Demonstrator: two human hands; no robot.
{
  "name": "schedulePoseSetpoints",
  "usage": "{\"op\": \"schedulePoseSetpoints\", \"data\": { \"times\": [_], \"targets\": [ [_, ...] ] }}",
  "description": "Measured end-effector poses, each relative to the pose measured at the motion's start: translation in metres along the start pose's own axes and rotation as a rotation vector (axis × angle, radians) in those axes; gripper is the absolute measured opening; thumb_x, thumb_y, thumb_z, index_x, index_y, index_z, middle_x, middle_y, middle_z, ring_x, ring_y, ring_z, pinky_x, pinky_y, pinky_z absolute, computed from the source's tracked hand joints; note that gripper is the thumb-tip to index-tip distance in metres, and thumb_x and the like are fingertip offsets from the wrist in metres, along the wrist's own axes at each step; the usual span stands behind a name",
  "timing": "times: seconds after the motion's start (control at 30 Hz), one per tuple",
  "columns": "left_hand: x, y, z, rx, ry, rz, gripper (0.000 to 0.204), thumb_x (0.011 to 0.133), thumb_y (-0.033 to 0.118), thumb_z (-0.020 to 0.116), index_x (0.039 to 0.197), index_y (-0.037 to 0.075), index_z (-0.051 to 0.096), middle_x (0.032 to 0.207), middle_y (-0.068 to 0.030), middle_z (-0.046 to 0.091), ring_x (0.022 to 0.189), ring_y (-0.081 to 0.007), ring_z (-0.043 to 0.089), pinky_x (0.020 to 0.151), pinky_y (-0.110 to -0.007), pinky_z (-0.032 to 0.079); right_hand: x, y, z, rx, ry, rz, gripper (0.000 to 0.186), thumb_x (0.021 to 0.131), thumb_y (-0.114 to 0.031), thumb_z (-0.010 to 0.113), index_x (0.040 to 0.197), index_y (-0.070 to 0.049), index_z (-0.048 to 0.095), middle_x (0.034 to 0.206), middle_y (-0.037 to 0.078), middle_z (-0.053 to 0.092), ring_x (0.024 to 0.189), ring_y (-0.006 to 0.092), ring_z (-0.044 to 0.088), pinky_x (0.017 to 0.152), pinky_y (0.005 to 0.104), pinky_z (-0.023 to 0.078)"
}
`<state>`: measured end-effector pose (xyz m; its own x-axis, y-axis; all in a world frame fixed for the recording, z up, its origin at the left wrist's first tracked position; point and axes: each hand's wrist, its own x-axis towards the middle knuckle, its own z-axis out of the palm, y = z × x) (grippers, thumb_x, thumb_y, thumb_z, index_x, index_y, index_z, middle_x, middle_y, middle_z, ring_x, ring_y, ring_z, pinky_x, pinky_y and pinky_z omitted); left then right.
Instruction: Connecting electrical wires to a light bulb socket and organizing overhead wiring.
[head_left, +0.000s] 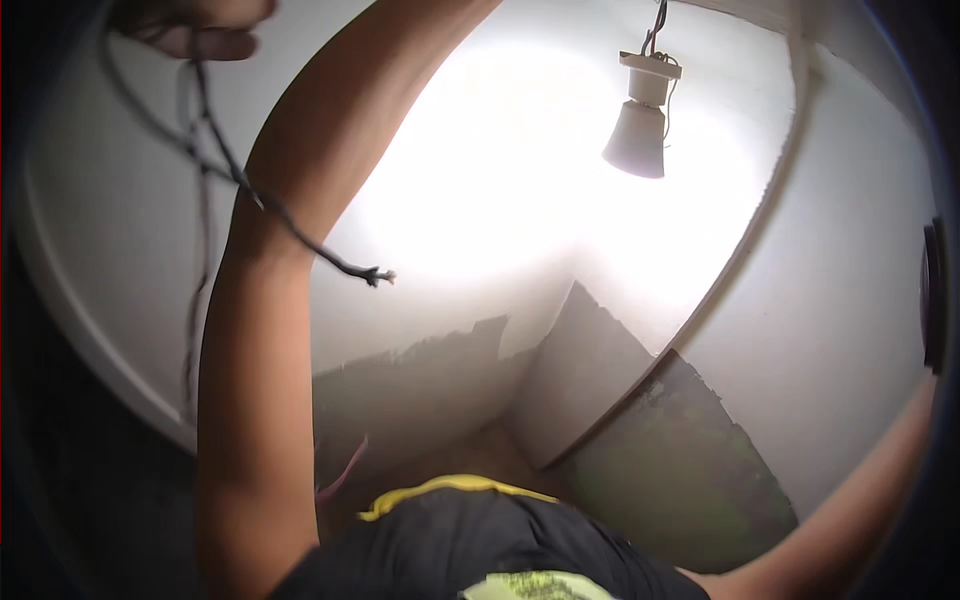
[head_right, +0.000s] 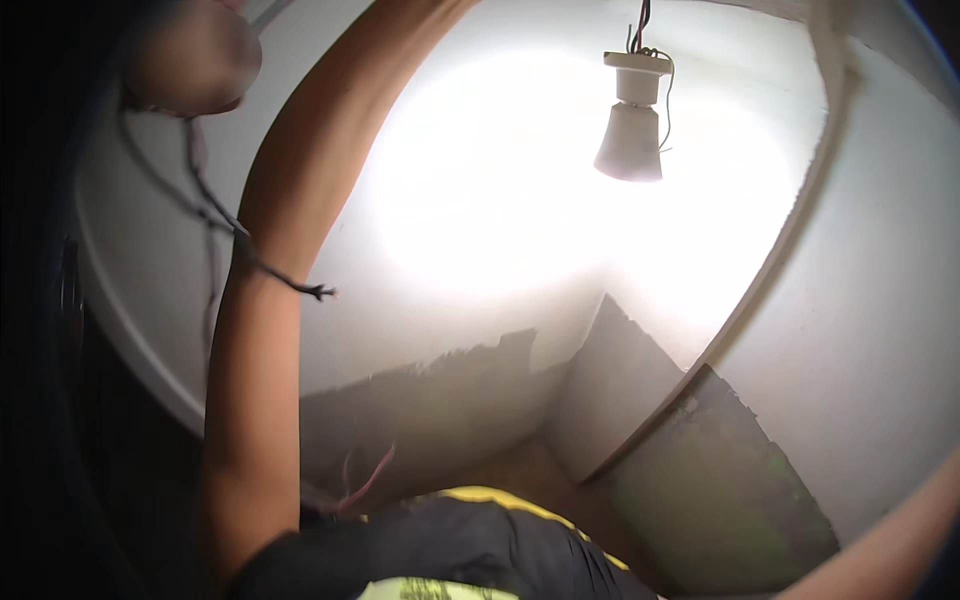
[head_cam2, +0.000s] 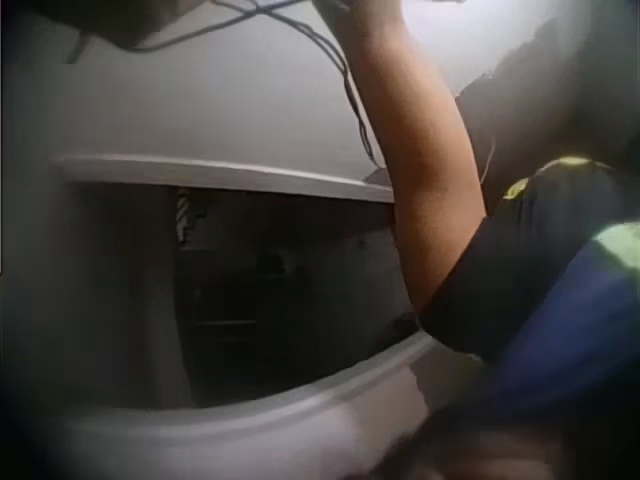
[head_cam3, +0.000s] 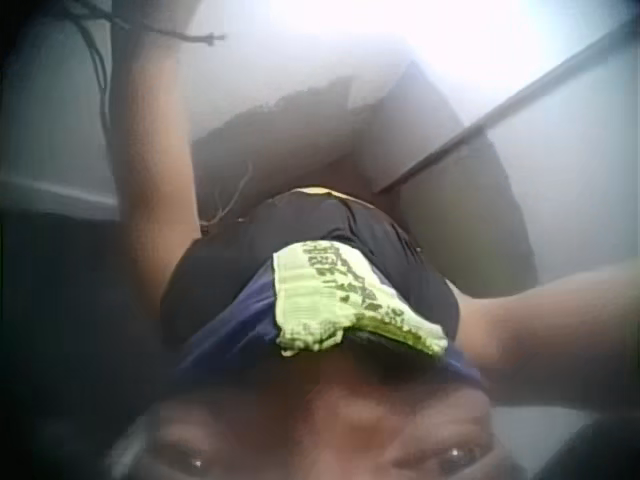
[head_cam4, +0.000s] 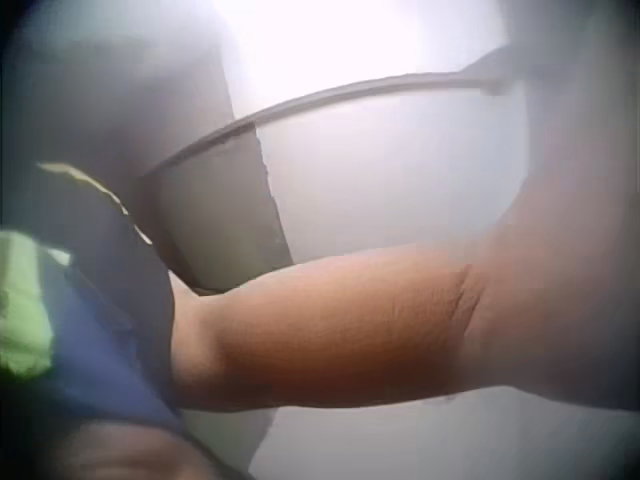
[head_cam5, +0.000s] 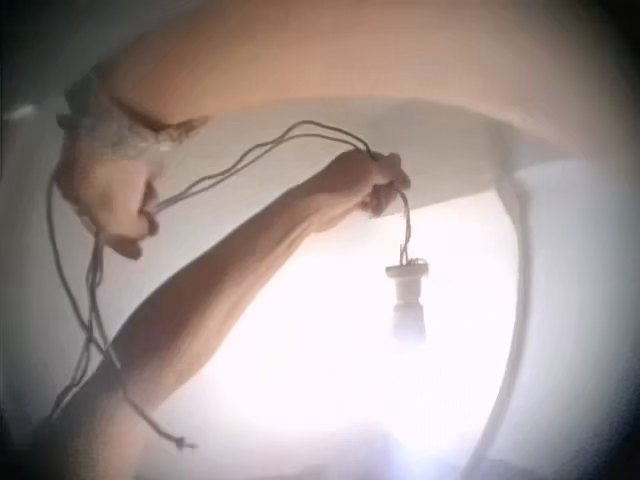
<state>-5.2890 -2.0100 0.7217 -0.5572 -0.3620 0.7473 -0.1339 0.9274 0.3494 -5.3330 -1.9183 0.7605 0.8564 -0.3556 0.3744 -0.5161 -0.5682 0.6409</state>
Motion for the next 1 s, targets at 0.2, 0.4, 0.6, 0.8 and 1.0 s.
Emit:
{"op": "schedulePoseSetpoints", "data": {
  "times": [0.2,0.4,0.6,0.8,1.0],
  "targets": [
    [0.010,-0.036,0.046,0.084,0.288,0.167,0.040,0.103,0.040,0.051,0.082,0.008,0.063,0.061,0.0006,0.054,0.056,-0.0117,0.052,0.068,-0.037,0.046,-0.023,0.020,-0.024,0.099,0.098,-0.167,0.025,0.096,-0.020,0.061,0.110,0.001,0.065,0.082,0.009,0.066,0.073,0.0158,0.061,0.063,0.0312,0.050],
    [0.040,-0.040,0.036,-0.115,0.136,-0.284,0.027,0.101,0.025,0.056,0.091,0.001,0.064,0.068,-0.0037,0.055,0.068,-0.0145,0.052,0.068,-0.032,0.044,-0.029,0.061,-0.025,0.096,0.169,-0.204,0.022,0.094,-0.018,0.064,0.108,-0.001,0.066,0.078,0.009,0.064,0.073,0.0158,0.061,0.063,0.0318,0.051],
    [0.024,-0.034,0.021,-0.095,0.174,-0.232,0.034,0.101,0.033,0.058,0.091,0.002,0.067,0.068,-0.0027,0.057,0.065,-0.0135,0.053,0.067,-0.031,0.043,-0.054,0.105,0.025,-0.201,0.199,-0.048,0.022,0.083,-0.021,0.071,0.105,-0.018,0.075,0.122,0.002,0.067,0.114,0.0218,0.063,0.097,0.0423,0.051],
    [0.020,-0.039,0.032,-0.185,0.169,-0.171,0.032,0.096,0.037,0.066,0.098,0.005,0.067,0.068,-0.0003,0.058,0.065,-0.0113,0.055,0.069,-0.029,0.044,-0.061,0.132,0.055,-0.213,0.433,-0.136,0.030,0.078,-0.018,0.071,0.108,-0.021,0.073,0.121,-0.002,0.065,0.118,0.0224,0.060,0.099,0.0413,0.050],
    [0.003,-0.028,0.049,0.114,0.513,-0.214,0.034,0.095,0.032,0.064,0.115,0.004,0.063,0.088,-0.0050,0.062,0.078,-0.0105,0.061,0.079,-0.031,0.050,-0.067,0.136,0.058,-0.108,0.411,-0.056,0.016,0.094,-0.016,0.059,0.104,-0.010,0.070,0.108,0.006,0.066,0.105,0.0200,0.060,0.088,0.0403,0.049]
  ]
}}
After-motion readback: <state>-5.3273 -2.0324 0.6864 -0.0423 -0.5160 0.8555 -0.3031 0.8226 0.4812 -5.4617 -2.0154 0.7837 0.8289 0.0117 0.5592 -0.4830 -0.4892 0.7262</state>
